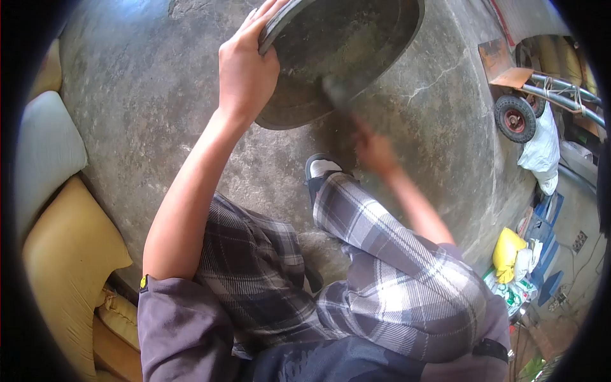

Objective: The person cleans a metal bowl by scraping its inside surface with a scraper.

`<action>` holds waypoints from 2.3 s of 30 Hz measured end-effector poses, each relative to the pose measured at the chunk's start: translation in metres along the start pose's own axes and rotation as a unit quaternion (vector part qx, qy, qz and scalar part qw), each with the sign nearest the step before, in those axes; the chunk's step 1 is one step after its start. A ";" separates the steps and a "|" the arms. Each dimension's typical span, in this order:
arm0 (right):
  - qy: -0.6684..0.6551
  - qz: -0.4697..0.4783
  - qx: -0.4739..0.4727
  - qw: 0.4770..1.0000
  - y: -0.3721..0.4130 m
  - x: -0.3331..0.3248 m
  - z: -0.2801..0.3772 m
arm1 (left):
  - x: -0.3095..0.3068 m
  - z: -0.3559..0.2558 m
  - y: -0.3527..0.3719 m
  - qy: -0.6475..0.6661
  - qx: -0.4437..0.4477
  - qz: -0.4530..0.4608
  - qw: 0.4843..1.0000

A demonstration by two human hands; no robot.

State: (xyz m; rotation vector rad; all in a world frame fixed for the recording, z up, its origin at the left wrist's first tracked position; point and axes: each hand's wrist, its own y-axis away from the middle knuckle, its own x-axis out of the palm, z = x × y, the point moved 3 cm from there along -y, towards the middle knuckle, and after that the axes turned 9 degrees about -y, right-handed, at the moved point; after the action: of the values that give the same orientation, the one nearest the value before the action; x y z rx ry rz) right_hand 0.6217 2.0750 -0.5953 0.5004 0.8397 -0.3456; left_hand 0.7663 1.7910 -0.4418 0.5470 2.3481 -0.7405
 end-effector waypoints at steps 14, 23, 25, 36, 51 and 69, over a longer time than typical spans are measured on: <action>-0.051 -0.103 -0.141 0.983 0.016 0.034 0.049 | -0.006 0.017 0.015 0.036 -0.042 -0.030 0.998; 0.065 -0.001 0.175 0.982 -0.049 -0.054 0.019 | 0.020 0.024 0.037 0.131 -0.081 -0.033 0.987; -0.033 0.006 0.046 0.998 -0.041 -0.005 0.039 | 0.023 0.016 0.036 0.127 -0.035 -0.051 0.990; 0.077 -0.046 0.039 0.995 -0.055 -0.041 0.022 | 0.027 0.031 0.048 0.162 -0.087 0.009 0.983; -0.139 0.000 -0.031 0.990 -0.017 0.005 0.055 | 0.022 0.045 0.057 0.125 -0.104 0.011 0.987; -0.105 0.054 0.043 0.992 -0.045 -0.005 0.039 | 0.020 0.073 0.093 0.187 -0.192 0.019 0.963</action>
State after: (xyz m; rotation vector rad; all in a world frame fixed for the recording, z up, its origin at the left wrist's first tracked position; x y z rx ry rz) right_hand 0.6210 2.0172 -0.5824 0.5764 0.5928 -0.3284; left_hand 0.8321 1.8199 -0.5375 0.5944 2.7265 -0.1558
